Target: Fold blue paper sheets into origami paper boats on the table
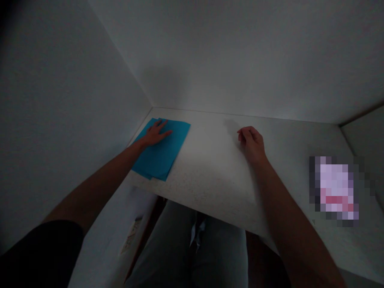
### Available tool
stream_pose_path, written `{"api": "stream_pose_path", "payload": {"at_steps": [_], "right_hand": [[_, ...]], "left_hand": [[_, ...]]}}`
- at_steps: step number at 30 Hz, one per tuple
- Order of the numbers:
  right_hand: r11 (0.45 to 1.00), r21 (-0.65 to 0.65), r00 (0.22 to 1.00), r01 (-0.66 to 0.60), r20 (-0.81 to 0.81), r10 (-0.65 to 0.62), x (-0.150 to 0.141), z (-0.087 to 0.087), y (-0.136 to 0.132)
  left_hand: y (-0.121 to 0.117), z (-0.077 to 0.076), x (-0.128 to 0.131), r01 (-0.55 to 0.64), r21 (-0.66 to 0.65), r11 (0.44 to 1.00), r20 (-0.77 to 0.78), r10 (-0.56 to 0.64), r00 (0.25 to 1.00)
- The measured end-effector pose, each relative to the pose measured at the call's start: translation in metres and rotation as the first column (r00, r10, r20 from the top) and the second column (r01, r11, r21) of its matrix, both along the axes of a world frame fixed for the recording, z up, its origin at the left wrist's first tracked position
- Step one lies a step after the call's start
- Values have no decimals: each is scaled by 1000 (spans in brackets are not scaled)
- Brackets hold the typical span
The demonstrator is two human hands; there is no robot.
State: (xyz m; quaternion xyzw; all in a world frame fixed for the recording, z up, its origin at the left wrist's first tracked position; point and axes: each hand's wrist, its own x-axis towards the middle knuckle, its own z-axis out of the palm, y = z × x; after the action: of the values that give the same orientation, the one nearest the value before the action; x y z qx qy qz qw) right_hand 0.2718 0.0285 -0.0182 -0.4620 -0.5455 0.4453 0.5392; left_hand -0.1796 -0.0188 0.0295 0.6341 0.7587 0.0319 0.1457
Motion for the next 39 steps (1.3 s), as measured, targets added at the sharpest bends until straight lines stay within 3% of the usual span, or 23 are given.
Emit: {"api": "stream_pose_path", "payload": {"at_steps": [4,9,16,20,25,27,30,32,35,39], "right_hand": [[999,-34,997,-2,-77,0,-1,0,5],[1000,-20,991,-18,-134,15,-1,2,6],[999,-54,981,6,-194,-17,-1,2,5],[998,-66,977,0,-212,-14,-1,1,6],[997,-81,974,-7,-227,-12,1,0,9],[996,-86,971,-17,-237,-4,2,1,9],[997,-72,971,-35,-239,17,2,1,9],[997,-68,969,-29,-249,11,2,0,9],[997,-66,968,-40,-249,22,1,-1,9],[998,-37,975,-49,-221,39,-1,-1,9]], "left_hand": [[-17,10,-30,-232,82,969,-23,234,972],[-34,9,-48,-273,54,960,-39,275,961],[-25,13,-49,-366,60,929,100,359,928],[-29,28,-51,-347,64,936,239,324,916],[-41,66,-34,-159,122,980,495,79,865],[-40,83,-22,-102,168,981,520,-1,854],[-34,100,-9,-53,257,965,386,-52,921],[-28,102,-9,-56,300,952,249,-22,968],[-23,94,-21,-120,280,952,82,101,991],[-29,76,-45,-212,134,968,-113,227,967]]}}
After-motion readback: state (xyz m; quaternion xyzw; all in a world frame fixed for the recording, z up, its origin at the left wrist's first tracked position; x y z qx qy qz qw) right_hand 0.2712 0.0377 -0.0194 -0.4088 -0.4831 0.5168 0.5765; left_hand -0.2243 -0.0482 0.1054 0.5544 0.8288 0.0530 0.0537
